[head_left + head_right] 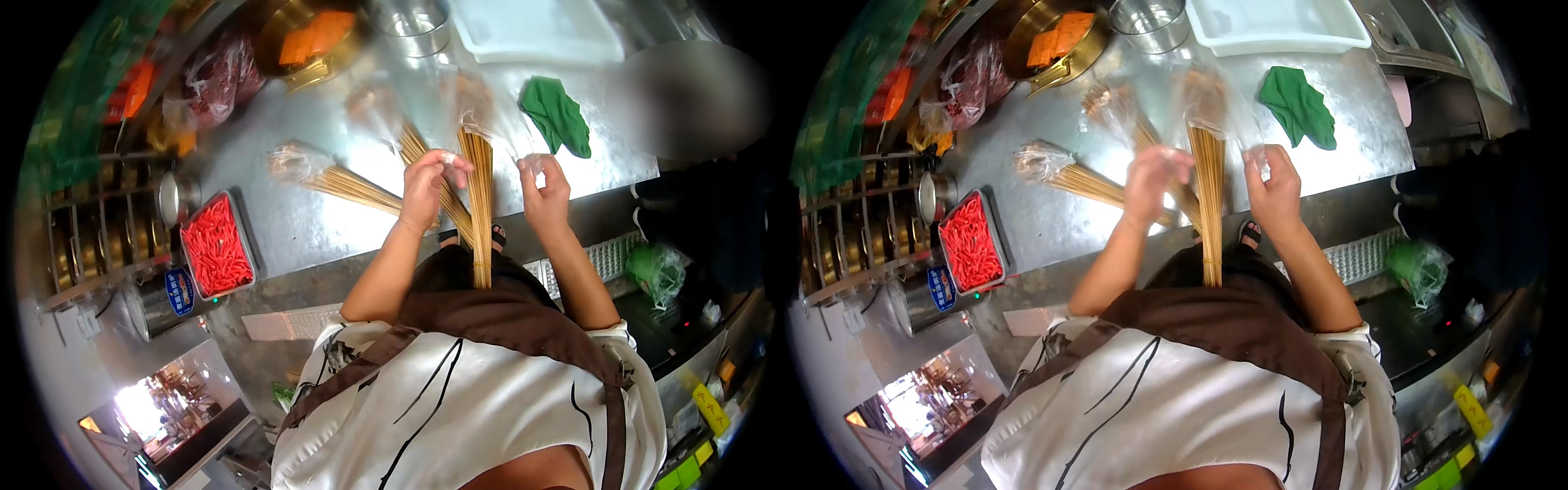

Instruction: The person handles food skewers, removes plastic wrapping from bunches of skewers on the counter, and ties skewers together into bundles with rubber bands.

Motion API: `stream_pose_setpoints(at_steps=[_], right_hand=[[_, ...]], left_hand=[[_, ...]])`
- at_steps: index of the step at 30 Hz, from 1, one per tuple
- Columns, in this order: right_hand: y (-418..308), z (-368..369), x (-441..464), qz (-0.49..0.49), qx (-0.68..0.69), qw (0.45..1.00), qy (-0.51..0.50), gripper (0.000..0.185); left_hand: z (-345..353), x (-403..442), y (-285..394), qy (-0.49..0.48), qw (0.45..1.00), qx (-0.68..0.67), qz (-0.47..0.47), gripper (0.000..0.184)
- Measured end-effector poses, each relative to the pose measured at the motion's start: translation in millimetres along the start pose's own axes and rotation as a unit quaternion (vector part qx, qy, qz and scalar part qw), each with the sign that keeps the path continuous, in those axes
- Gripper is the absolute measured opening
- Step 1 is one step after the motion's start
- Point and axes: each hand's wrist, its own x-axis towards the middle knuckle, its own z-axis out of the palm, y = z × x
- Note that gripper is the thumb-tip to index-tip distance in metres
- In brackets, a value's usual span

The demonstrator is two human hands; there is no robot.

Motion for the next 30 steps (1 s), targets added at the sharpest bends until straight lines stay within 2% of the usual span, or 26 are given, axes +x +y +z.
stream_pose_setpoints(at_steps=[2,3,4,6,7,8,9,10,12,14,16,17,18,19,21,22,24,25,27,28,30], right_hand=[[-6,1,-1,0.019,0.022,0.998,-0.056,0.003],[-9,1,4,-0.1,0.032,0.991,-0.087,0.005],[-9,5,7,-0.104,0.036,0.989,-0.095,0.005],[-2,11,10,-0.051,0.2,0.961,-0.185,0.011],[7,11,17,0.051,0.315,0.917,-0.238,0.021],[11,10,27,0.106,0.404,0.868,-0.27,0.029],[11,7,33,0.13,0.408,0.859,-0.279,0.03],[5,5,41,0.154,0.412,0.851,-0.288,0.032],[0,3,53,0.156,0.392,0.852,-0.31,0.034],[-2,4,63,0.105,0.264,0.868,-0.406,0.033],[-4,10,71,0.106,0.227,0.854,-0.456,0.035],[-12,13,75,0.076,0.155,0.86,-0.481,0.033],[-18,15,80,0.043,0.08,0.861,-0.5,0.032],[-17,21,80,0.039,0.083,0.858,-0.505,0.032],[-12,31,79,-0.183,0.012,0.885,-0.428,0.024],[-15,33,79,-0.184,0.012,0.884,-0.43,0.024],[-23,36,78,-0.276,-0.151,0.883,-0.348,0.015],[-26,38,77,-0.275,-0.153,0.883,-0.349,0.015],[-29,42,72,-0.327,-0.154,0.89,-0.277,0.007],[-29,45,67,-0.324,-0.158,0.89,-0.278,0.007],[-22,51,58,-0.269,-0.118,0.927,-0.231,0.006]], left_hand=[[10,3,6,-0.003,0.994,0.066,-0.091,0.022],[16,5,11,-0.014,0.988,0.075,-0.133,0.024],[17,8,12,-0.041,0.984,0.079,-0.154,0.026],[29,15,9,0.014,0.98,0.056,-0.191,0.026],[26,18,8,0.02,0.981,0.055,-0.185,0.026],[22,21,7,-0.018,0.975,0.033,-0.218,0.03],[19,24,5,-0.056,0.967,0.011,-0.249,0.036],[17,26,3,-0.051,0.968,0.011,-0.244,0.036],[13,26,-2,-0.086,0.962,-0.094,-0.242,0.037],[10,24,-1,-0.085,0.962,-0.092,-0.243,0.039],[11,20,-2,-0.066,0.959,-0.1,-0.255,0.037],[7,24,-7,-0.097,0.954,-0.102,-0.264,0.035],[6,25,-13,-0.089,0.956,-0.099,-0.26,0.035],[7,25,-14,-0.075,0.959,-0.101,-0.254,0.033],[10,25,-18,-0.036,0.964,-0.114,-0.238,0.026],[15,23,-16,-0.035,0.964,-0.114,-0.236,0.026],[26,20,-14,0.115,0.959,-0.167,-0.198,0.02],[27,17,-18,0.114,0.959,-0.169,-0.198,0.02],[27,11,-32,0.167,0.947,-0.237,-0.136,0.019],[27,10,-34,0.166,0.946,-0.24,-0.139,0.019],[23,9,-34,0.172,0.944,-0.252,-0.124,0.019]])
